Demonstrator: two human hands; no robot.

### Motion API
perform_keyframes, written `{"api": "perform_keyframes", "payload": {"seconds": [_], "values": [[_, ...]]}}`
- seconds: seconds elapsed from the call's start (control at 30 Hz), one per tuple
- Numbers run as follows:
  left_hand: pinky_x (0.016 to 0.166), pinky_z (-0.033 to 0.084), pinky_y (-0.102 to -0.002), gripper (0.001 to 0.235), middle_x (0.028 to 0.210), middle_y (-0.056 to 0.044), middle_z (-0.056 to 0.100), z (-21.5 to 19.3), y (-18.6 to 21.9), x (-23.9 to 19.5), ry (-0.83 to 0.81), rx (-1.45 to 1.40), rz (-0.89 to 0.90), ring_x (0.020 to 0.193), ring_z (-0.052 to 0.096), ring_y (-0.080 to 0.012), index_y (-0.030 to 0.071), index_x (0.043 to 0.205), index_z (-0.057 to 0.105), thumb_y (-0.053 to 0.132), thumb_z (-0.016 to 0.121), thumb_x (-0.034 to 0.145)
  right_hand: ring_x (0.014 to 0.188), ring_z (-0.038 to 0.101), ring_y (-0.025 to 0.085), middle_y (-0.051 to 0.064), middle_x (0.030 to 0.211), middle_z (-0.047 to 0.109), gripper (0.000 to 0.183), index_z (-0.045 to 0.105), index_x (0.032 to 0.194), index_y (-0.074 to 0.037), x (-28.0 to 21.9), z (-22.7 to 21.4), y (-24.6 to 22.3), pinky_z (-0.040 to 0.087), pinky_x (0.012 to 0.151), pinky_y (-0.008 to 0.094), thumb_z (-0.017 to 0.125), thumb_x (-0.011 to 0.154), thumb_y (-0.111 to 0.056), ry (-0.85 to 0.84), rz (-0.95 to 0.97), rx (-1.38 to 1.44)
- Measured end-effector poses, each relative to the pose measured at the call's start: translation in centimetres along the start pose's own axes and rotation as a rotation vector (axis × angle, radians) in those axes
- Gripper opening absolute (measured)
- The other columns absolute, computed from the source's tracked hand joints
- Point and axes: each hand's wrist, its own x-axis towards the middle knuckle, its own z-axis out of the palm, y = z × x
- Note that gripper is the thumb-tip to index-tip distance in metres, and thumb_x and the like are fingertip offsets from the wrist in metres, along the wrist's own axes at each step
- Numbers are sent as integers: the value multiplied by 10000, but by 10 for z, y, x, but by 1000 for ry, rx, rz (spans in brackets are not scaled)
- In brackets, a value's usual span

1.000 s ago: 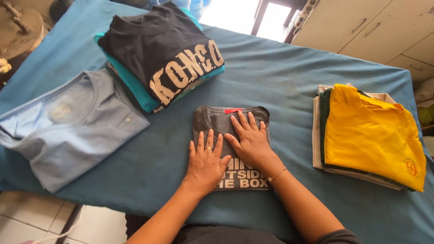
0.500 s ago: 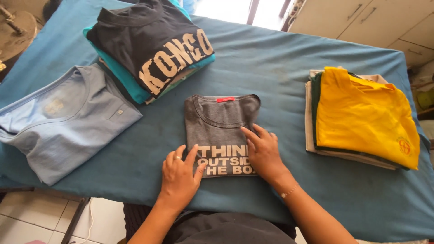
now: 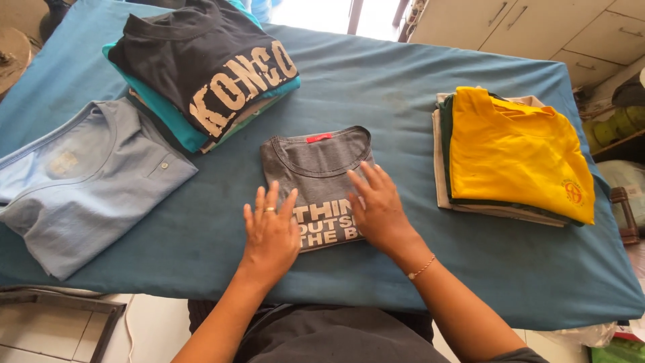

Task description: The person folds various t-shirts and polo shirts on a blue-covered table. They handle each garment individually, smoothing the fabric and folding the sleeves and body into neat rectangles before stacking them. The shirts include different colors and designs, such as a beige shirt with a graphic, a grey shirt with text, and a yellow shirt.

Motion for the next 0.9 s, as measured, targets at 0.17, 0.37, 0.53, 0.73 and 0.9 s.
{"api": "perform_keyframes", "payload": {"seconds": [0.17,0.37,0.53,0.73,0.9], "values": [[1086,289,-745,630,1582,-281,387,28,8,34,-78,69,35,1462,323,-527,82,1530,458,425,496,1002,1440,394,457,189,1507,527,546,566,1472,-149,-1,14,-35,291,1120,620,498,1034,-467,-327,121,-78],[1029,413,-654,553,1481,-259,508,33,-2,20,-18,53,94,1371,454,-505,67,1439,557,382,523,985,1283,488,325,35,1347,596,430,629,1359,-251,-2,48,-3,319,1044,554,554,999,-473,-295,82,-62],[951,478,-551,471,1388,-195,592,-14,-7,-18,-35,-133,-37,1179,554,-417,138,1356,647,227,701,896,896,645,274,40,988,752,195,743,1128,-107,87,39,-33,483,870,426,709,960,-199,-75,-58,188],[758,491,-488,514,997,-83,676,-15,-23,-36,-22,-39,-64,871,587,-340,113,1336,663,427,677,930,1119,542,365,63,1284,682,596,590,1434,-131,141,118,-40,431,932,521,668,941,-459,-323,-51,123],[683,495,-465,362,879,-23,700,-21,-14,-36,31,-192,0,785,588,-295,153,1223,737,273,751,882,987,646,272,2,887,730,245,699,874,-144,150,134,-33,450,928,429,770,881,-378,-244,43,281]]}}
